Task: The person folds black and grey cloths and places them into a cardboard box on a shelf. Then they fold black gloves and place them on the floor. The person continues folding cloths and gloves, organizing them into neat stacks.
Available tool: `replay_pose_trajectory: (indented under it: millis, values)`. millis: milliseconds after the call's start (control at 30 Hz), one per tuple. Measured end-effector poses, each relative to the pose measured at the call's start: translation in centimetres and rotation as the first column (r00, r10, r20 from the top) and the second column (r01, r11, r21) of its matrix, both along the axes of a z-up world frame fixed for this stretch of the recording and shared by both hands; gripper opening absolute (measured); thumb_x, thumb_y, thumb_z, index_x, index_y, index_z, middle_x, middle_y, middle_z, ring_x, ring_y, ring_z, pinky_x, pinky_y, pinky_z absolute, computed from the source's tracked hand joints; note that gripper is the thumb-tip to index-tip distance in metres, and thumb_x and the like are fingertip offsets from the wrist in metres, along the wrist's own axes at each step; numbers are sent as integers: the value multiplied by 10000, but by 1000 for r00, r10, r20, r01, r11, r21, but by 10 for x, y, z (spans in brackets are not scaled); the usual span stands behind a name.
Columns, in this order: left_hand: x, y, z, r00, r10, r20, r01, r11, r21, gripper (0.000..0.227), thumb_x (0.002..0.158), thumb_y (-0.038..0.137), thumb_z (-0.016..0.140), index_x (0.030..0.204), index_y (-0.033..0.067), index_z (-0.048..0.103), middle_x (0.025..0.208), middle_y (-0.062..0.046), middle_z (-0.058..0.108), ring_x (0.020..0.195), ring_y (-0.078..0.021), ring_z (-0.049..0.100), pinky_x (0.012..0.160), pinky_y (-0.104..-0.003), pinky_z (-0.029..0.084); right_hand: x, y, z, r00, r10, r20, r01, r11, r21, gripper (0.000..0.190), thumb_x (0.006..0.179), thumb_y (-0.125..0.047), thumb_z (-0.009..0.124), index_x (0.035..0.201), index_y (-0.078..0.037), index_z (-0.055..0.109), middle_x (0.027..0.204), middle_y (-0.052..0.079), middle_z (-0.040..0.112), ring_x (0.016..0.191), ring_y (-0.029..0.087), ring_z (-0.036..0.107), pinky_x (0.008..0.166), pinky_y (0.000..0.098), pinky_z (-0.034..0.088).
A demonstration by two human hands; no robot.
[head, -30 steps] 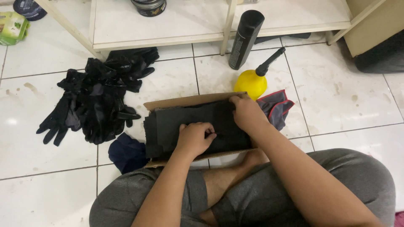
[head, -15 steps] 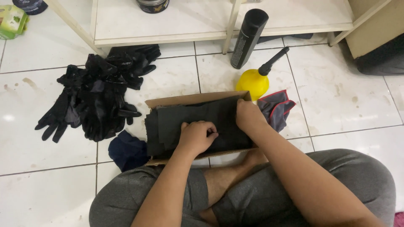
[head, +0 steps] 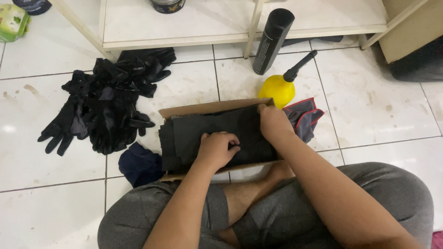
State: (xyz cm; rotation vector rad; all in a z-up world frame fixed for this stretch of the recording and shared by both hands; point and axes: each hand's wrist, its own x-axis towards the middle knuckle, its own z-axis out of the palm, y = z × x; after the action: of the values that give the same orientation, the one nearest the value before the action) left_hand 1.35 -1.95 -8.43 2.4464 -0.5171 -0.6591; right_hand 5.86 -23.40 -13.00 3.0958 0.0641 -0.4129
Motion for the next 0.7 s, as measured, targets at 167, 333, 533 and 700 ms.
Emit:
replay_pose_trajectory:
  millis: [167, 333, 533, 700]
  values:
    - [2, -2, -11, 998, -54, 21, 52, 996, 74, 299, 881, 203, 681, 1177, 191, 718, 1098, -48, 733, 1137, -288, 644, 988, -463, 348, -4, 8, 33, 996, -84, -36, 88, 987, 132, 250, 907, -11, 596, 1146, 5, 667, 920, 239, 711, 877, 429, 739, 763, 474, 625]
    - [4, -2, -23, 997, -71, 41, 68, 994, 86, 337, 881, 153, 666, 1215, 166, 715, 1095, -61, 743, 1123, -292, 650, 985, -455, 349, -2, 5, 20, 990, -97, -98, 112, 981, 159, 311, 917, -76, 603, 1217, 5, 634, 949, 270, 711, 894, 446, 733, 762, 496, 621]
    - [2, 0, -19, 998, -62, 15, 61, 997, 48, 343, 894, 153, 650, 1232, 145, 707, 1094, -79, 745, 1114, -303, 658, 987, -460, 358, -7, 11, 47, 971, -117, -210, 157, 971, 183, 454, 884, -86, 645, 1323, 10, 574, 964, 291, 700, 885, 460, 730, 763, 528, 616]
    - [1, 6, 33, 988, 82, -129, -100, 986, -136, 357, 901, 115, 627, 1246, 51, 692, 1189, -199, 710, 1185, -401, 629, 1018, -495, 457, -9, 13, 60, 957, -136, -255, 199, 951, 238, 492, 886, -91, 648, 1359, 10, 560, 853, 243, 724, 744, 374, 760, 783, 504, 611]
